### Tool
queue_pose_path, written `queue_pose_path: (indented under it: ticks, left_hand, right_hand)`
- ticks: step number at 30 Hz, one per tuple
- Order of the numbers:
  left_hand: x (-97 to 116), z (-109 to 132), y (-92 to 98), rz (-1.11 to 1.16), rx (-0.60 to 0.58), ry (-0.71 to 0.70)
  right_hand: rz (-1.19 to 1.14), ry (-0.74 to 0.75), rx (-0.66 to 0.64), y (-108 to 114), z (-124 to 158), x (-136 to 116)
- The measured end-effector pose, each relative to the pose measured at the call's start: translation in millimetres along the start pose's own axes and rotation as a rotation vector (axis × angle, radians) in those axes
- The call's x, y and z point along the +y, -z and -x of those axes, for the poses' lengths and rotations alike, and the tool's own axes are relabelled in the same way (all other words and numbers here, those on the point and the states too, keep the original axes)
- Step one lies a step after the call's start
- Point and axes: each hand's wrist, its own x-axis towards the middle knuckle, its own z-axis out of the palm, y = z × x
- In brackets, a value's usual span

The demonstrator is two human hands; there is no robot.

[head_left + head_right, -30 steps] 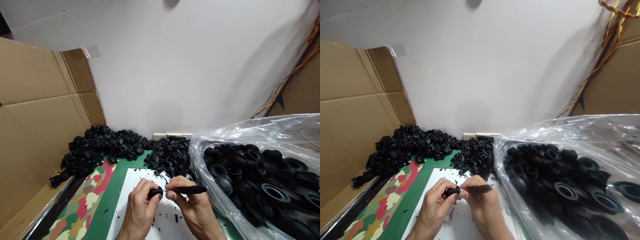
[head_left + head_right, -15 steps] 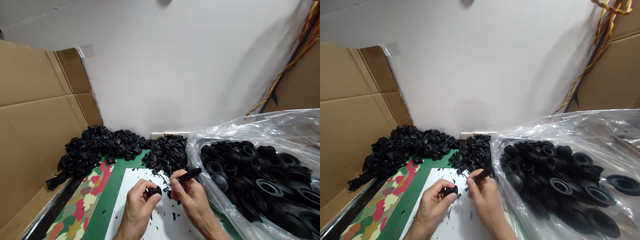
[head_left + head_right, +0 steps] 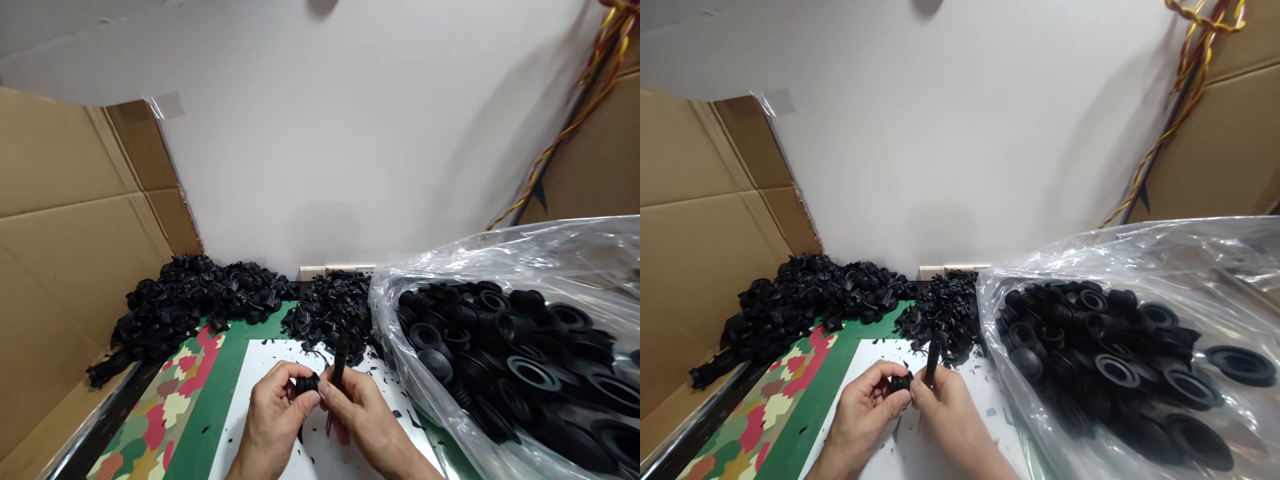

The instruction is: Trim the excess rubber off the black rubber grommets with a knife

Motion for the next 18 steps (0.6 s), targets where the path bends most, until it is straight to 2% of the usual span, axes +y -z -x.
queue_pose_path:
  ticks: [5,18]
  left_hand:
    - [-1,-2,0.4,0.157,-0.011,0.099]
    - [2,-2,0.6,0.119,0.031,0.092]
  right_hand:
    - [-0.143,-0.018,-0.009,-1,-5,5]
    - [-0.142,-0.019,-0.004,0,-10,13]
